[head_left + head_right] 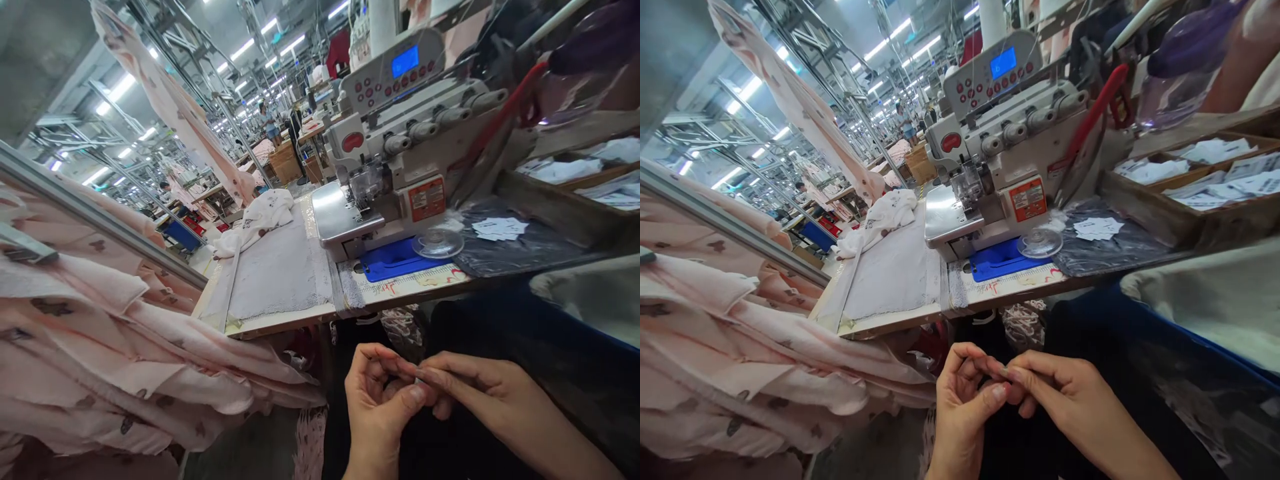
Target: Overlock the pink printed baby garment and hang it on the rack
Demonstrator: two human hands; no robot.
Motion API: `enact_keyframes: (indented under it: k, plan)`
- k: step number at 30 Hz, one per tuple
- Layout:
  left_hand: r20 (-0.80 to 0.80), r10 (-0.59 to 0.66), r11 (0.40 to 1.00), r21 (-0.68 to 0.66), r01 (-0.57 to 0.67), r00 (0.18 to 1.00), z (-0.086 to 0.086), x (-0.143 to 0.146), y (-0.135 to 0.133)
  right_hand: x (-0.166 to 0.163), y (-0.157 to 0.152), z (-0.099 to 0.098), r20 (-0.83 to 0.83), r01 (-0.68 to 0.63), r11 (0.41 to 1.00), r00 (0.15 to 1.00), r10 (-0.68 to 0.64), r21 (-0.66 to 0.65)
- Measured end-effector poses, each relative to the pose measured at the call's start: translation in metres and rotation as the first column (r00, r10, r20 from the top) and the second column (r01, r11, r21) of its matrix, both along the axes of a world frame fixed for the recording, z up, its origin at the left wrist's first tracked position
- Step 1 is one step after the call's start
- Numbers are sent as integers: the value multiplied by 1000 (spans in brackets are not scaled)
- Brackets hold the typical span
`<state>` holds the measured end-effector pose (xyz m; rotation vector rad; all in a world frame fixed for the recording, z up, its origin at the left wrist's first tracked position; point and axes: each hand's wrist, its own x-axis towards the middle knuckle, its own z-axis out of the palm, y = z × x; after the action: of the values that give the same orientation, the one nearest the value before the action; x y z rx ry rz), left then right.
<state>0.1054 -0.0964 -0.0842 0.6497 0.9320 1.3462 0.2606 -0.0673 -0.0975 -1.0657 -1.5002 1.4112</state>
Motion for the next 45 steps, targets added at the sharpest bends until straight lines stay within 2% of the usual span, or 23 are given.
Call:
enact_keyframes:
  k: [8,15,20,30,34,37,41,45]
  plan:
    - [-138,-86,995,-60,78,987,-2,-10,1,-2,-3,-14,150,-53,998,988,47,33]
    - [-381,-33,998,-64,9,924,-8,-11,4,-3,-5,-28,230,-32,999,973,25,27]
    - [-342,-25,998,-55,6,939,-12,-10,4,0,-6,-34,212,-63,998,975,63,-4]
    - [-112,-55,997,-58,49,992,-17,-8,4,1,1,-22,58,-136,985,988,143,-107]
    - [-70,-97,990,-110,89,993,-15,-10,5,1,0,-24,56,-131,986,989,138,-104]
    - [-101,-81,988,-136,67,992,-13,-10,5,0,-1,-26,100,-87,995,991,92,-56]
    - [-255,12,998,-50,-26,967,-11,-9,1,-1,-2,-23,162,3,997,987,-16,79]
    - [-345,29,1000,11,-26,938,-12,-9,-3,-2,-4,-23,187,51,986,979,-80,159]
